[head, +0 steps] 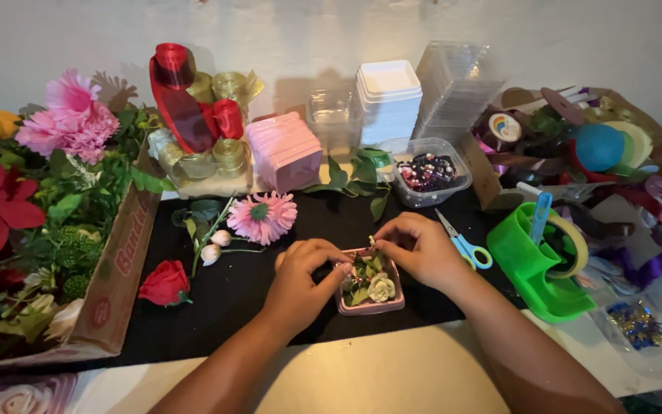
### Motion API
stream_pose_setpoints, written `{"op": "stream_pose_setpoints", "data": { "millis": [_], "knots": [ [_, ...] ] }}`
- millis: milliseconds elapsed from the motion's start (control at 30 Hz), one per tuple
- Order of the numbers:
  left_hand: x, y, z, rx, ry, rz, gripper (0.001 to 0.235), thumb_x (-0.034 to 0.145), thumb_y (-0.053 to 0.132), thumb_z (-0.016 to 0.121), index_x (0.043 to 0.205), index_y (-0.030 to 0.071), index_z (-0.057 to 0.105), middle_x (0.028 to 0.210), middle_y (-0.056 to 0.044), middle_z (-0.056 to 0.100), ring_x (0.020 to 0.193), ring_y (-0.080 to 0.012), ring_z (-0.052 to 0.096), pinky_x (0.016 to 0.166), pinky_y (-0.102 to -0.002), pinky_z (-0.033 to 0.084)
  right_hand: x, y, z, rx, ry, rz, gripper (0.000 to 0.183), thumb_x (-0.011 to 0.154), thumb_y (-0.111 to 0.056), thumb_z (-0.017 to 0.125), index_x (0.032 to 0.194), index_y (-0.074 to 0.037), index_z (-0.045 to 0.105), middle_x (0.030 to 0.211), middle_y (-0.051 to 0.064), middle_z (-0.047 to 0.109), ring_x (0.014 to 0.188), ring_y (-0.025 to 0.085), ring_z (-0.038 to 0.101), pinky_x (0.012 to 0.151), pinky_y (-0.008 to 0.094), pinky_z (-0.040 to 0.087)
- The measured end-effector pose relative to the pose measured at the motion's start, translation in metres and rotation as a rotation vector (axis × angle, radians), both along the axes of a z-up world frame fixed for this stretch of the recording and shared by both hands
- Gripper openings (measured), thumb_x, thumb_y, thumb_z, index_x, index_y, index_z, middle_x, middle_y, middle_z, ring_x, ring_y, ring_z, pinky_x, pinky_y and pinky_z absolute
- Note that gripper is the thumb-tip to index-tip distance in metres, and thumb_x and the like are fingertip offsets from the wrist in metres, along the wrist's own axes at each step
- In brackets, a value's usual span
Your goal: The recorder is assembling small floral arrangements in plastic containers using flowers, ribbons, and decorative beads.
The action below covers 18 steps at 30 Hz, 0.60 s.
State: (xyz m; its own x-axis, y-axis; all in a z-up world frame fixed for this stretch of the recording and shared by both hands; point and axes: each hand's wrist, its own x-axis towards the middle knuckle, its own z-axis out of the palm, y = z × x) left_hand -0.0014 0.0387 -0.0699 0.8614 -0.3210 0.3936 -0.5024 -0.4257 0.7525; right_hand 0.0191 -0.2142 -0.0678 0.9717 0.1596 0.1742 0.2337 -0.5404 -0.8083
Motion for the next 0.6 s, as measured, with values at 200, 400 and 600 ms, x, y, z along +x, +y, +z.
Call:
{"op": "stream_pose_setpoints", "data": {
  "millis": [200, 400, 600],
  "knots": [
    [-0.003, 0.007, 0.003, 0.036, -0.06, -0.025, 0.04, 0.08, 0.039, 0.081, 0.113, 0.018, 0.074, 0.119, -0.002, 0.067, 0.119, -0.0237, 0.06, 0.104, -0.042, 0.039, -0.014, -0.002, 0.041, -0.088, -0.341, 0.034, 0.014, 0.086, -0.013, 0.079, 0.098, -0.007, 0.076, 0.083, 0.002, 0.061, 0.07, 0.01, 0.059, 0.059, 0.025, 0.047],
    [-0.003, 0.007, 0.0, 0.289, -0.22, -0.294, 0.109, 0.053, 0.049, 0.092, 0.145, 0.017, 0.042, 0.15, -0.012, 0.044, 0.136, -0.0367, 0.037, 0.105, -0.054, 0.026, -0.085, -0.038, 0.135, -0.037, -0.693, -0.24, 0.016, 0.092, -0.008, 0.078, 0.107, -0.005, 0.073, 0.094, 0.002, 0.066, 0.078, 0.011, 0.057, 0.068, 0.026, 0.045],
    [0.007, 0.006, -0.019, 0.32, -0.111, -0.248, 0.129, 0.049, 0.054, 0.09, 0.157, 0.016, 0.031, 0.156, -0.01, 0.042, 0.138, -0.0339, 0.039, 0.106, -0.054, 0.03, -0.162, -0.121, 0.129, -0.173, -0.525, -0.683, 0.013, 0.087, -0.011, 0.078, 0.099, -0.005, 0.075, 0.088, 0.003, 0.068, 0.069, 0.011, 0.059, 0.061, 0.027, 0.045]
  ]
}}
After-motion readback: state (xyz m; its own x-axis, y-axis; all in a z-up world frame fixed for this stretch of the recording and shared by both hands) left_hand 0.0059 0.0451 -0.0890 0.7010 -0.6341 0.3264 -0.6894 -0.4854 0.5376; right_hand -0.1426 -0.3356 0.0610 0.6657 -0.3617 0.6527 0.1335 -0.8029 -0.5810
